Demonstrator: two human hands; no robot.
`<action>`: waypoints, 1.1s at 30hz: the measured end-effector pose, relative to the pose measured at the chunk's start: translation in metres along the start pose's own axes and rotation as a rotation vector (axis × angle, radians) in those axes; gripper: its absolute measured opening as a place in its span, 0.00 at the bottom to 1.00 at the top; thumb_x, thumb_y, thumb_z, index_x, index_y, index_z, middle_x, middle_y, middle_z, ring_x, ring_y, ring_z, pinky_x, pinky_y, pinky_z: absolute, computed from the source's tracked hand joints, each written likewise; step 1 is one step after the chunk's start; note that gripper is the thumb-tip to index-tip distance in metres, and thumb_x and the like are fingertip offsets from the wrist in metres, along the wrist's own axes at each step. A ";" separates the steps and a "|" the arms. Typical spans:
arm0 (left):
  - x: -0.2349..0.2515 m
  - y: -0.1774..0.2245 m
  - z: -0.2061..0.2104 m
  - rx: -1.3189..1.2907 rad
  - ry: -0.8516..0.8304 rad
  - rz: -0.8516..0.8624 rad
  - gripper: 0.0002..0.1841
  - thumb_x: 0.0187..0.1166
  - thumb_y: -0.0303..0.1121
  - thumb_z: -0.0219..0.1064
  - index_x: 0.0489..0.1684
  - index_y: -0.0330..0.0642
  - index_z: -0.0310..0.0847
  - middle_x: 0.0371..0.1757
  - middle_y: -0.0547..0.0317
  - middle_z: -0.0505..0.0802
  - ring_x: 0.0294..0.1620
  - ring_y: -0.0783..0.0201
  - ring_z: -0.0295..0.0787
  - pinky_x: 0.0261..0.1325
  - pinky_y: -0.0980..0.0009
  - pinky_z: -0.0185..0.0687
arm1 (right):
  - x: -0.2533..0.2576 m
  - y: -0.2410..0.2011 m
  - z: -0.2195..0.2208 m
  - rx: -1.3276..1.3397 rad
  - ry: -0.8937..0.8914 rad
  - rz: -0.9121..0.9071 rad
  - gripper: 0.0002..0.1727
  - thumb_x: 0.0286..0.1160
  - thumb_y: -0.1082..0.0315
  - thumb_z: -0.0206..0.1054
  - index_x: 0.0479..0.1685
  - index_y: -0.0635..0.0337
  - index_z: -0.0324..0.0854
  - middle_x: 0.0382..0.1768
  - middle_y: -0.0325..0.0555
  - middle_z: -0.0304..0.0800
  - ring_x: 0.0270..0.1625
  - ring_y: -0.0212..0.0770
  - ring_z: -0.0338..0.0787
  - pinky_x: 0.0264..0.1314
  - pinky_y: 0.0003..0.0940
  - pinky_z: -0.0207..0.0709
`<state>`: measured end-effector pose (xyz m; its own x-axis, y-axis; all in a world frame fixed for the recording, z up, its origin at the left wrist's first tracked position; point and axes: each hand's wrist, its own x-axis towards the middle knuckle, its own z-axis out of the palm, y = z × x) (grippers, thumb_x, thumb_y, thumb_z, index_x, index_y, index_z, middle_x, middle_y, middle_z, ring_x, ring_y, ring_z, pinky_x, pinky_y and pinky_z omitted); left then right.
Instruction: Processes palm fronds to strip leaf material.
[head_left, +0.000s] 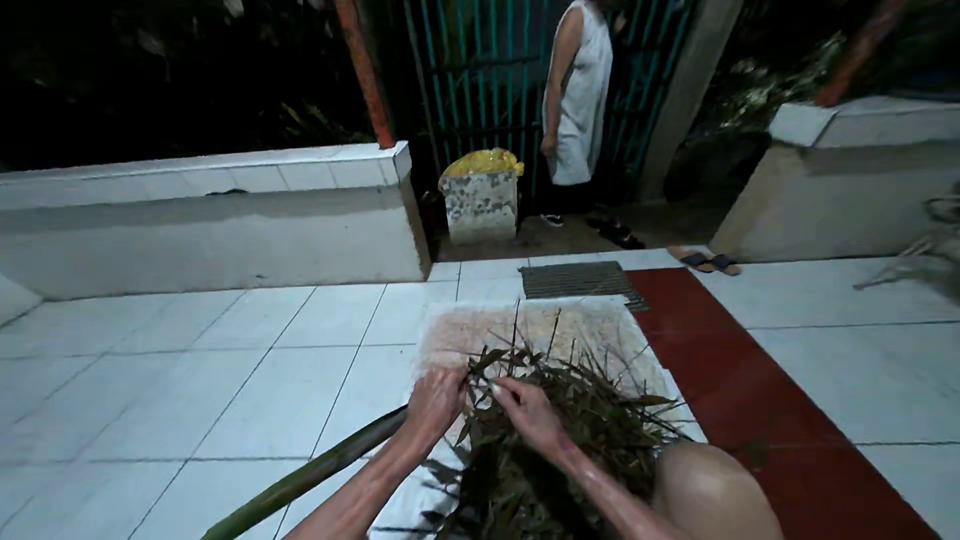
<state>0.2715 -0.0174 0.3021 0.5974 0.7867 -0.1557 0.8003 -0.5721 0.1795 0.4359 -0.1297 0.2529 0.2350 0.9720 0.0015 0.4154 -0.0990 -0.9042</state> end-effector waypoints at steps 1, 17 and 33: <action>0.000 0.001 0.001 0.007 0.006 -0.002 0.18 0.91 0.44 0.52 0.55 0.48 0.88 0.49 0.46 0.95 0.55 0.43 0.92 0.56 0.41 0.85 | -0.001 -0.001 0.000 0.000 0.001 0.007 0.23 0.90 0.51 0.56 0.71 0.49 0.86 0.48 0.46 0.94 0.47 0.40 0.92 0.57 0.45 0.84; -0.012 0.016 0.006 0.102 0.017 0.002 0.16 0.89 0.41 0.53 0.54 0.47 0.89 0.48 0.46 0.95 0.55 0.43 0.93 0.54 0.43 0.85 | 0.000 0.002 0.003 -0.061 0.013 0.093 0.25 0.91 0.48 0.53 0.72 0.49 0.85 0.57 0.48 0.94 0.62 0.46 0.91 0.70 0.52 0.80; -0.022 0.019 0.001 0.107 -0.060 0.016 0.19 0.92 0.41 0.50 0.58 0.43 0.87 0.53 0.42 0.94 0.59 0.40 0.91 0.60 0.40 0.83 | -0.003 0.008 0.003 -0.143 0.006 0.105 0.24 0.91 0.50 0.54 0.74 0.48 0.84 0.62 0.48 0.92 0.65 0.46 0.89 0.72 0.53 0.78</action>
<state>0.2741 -0.0460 0.3076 0.6097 0.7638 -0.2117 0.7896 -0.6087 0.0778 0.4357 -0.1324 0.2446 0.2893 0.9533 -0.0869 0.5092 -0.2301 -0.8293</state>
